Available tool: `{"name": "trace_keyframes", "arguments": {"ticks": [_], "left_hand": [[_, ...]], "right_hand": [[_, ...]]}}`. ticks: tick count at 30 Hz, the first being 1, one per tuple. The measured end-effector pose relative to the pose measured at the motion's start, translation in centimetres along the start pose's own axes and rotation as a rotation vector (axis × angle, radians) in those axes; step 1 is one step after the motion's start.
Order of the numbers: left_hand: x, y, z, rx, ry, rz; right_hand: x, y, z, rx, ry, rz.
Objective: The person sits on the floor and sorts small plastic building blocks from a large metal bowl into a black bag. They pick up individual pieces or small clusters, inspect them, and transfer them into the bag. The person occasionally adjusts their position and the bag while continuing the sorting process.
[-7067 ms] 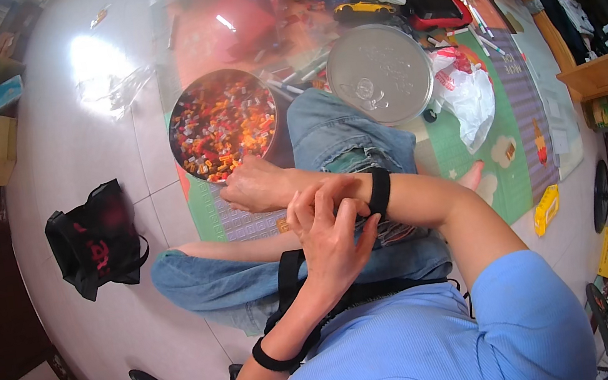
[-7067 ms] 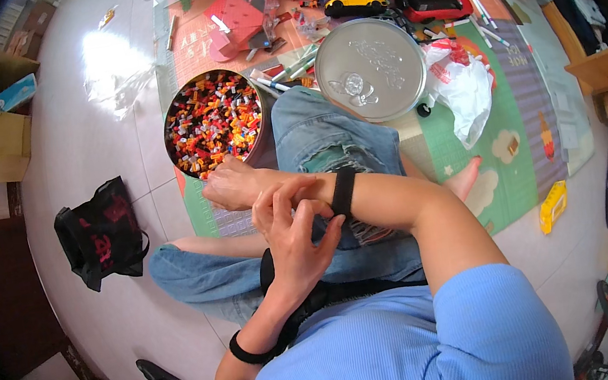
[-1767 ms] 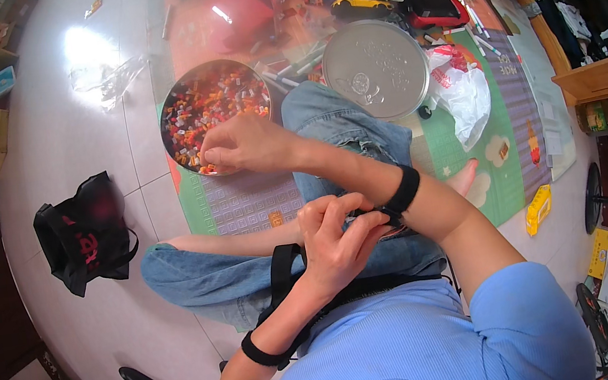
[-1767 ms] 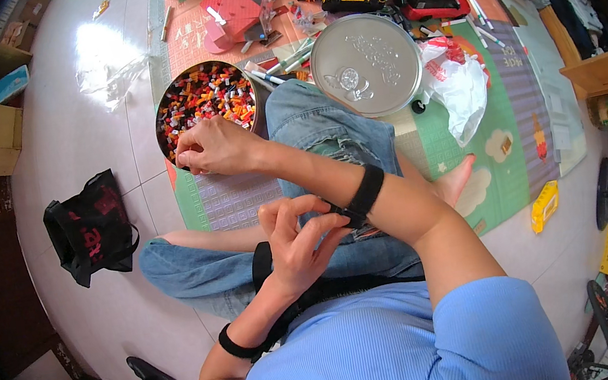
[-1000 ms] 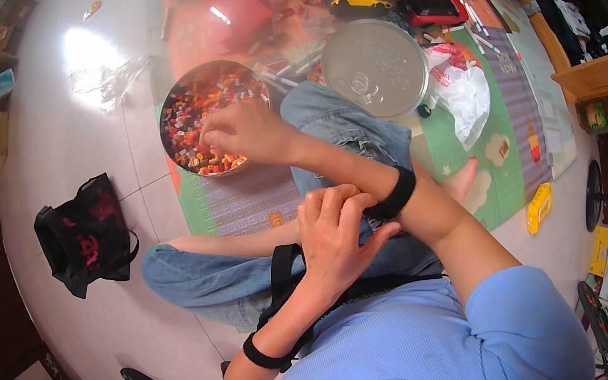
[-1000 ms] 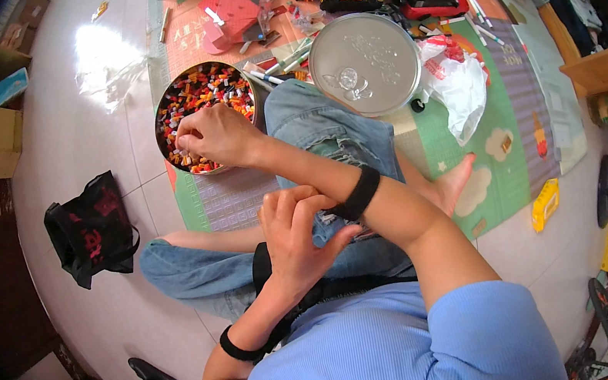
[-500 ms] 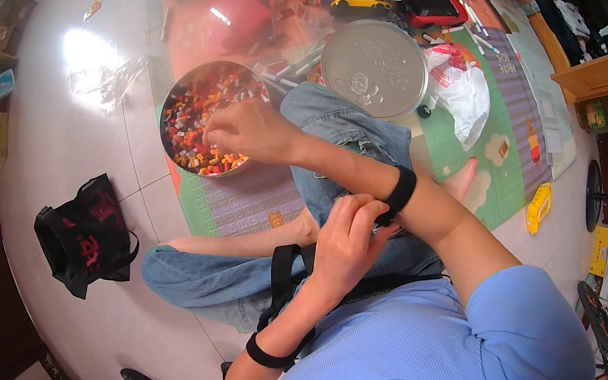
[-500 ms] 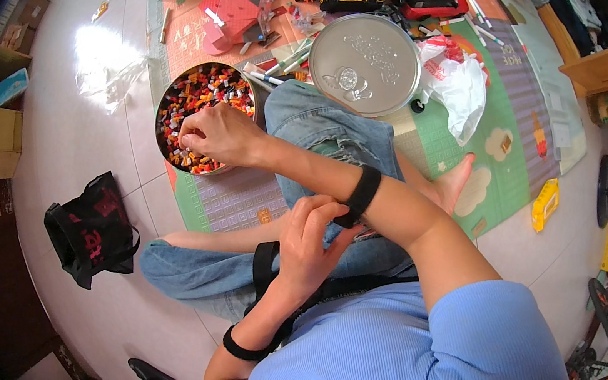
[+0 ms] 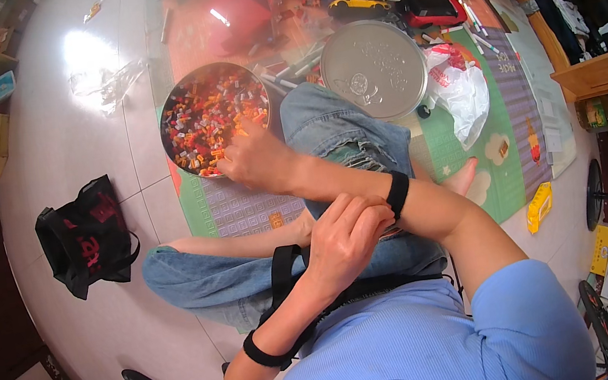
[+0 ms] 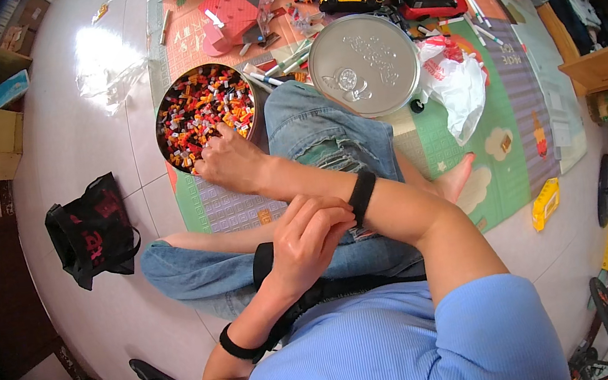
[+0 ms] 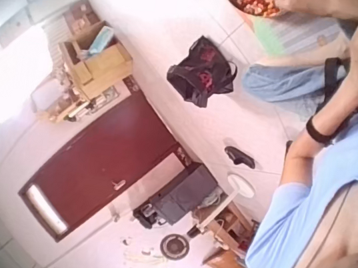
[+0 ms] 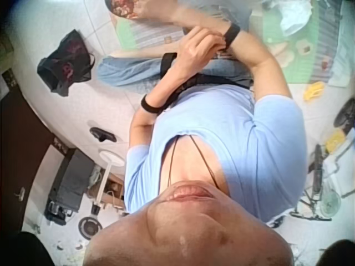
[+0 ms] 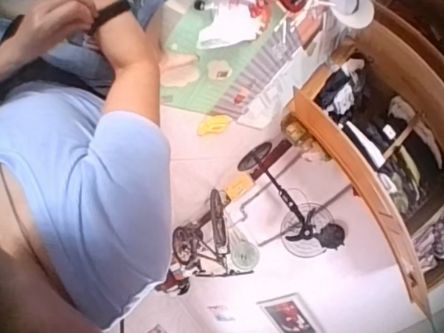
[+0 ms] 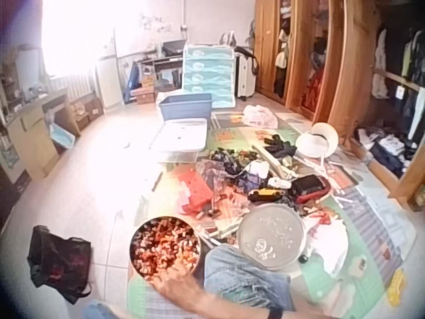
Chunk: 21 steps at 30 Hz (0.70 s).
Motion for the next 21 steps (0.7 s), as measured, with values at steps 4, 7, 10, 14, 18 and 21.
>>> {"name": "trace_keyframes", "arguments": {"ticks": [4,7,10,14,18,21], "left_hand": [[0.2,-0.2,-0.1,0.006,0.016,-0.048],[0.6,-0.1,-0.2,0.002,0.081,-0.173],[0.3,-0.1,-0.5,-0.021,0.237,-0.198],[-0.2,-0.4,-1.1,-0.09,0.361,-0.18],[-0.5,0.2,-1.6,-0.077,0.296,0.008],[-2.5,2.7,-0.3,0.096,0.246,0.29]], "right_hand": [[-0.9,-0.7,0.7,-0.043,0.038,0.03],[-1.6,-1.3,0.9,-0.075,0.088,0.027],[-2.0,-1.2,1.7,-0.107,0.112,0.033],[-2.1,-1.4,2.6,-0.167,0.118,0.038],[-1.8,-1.4,2.4,-0.211,0.118,0.044],[-0.4,-1.6,1.7,-0.304,0.081,-0.011]]}}
Point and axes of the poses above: each hand's wrist, its own z-axis away from the middle knuckle, its own y-axis out of the back of the hand, x = y × z, the point moved 3 cm from there along -z, towards the middle knuckle, and after that the axes turned 7 degrees about x, right-handed, at the moved point
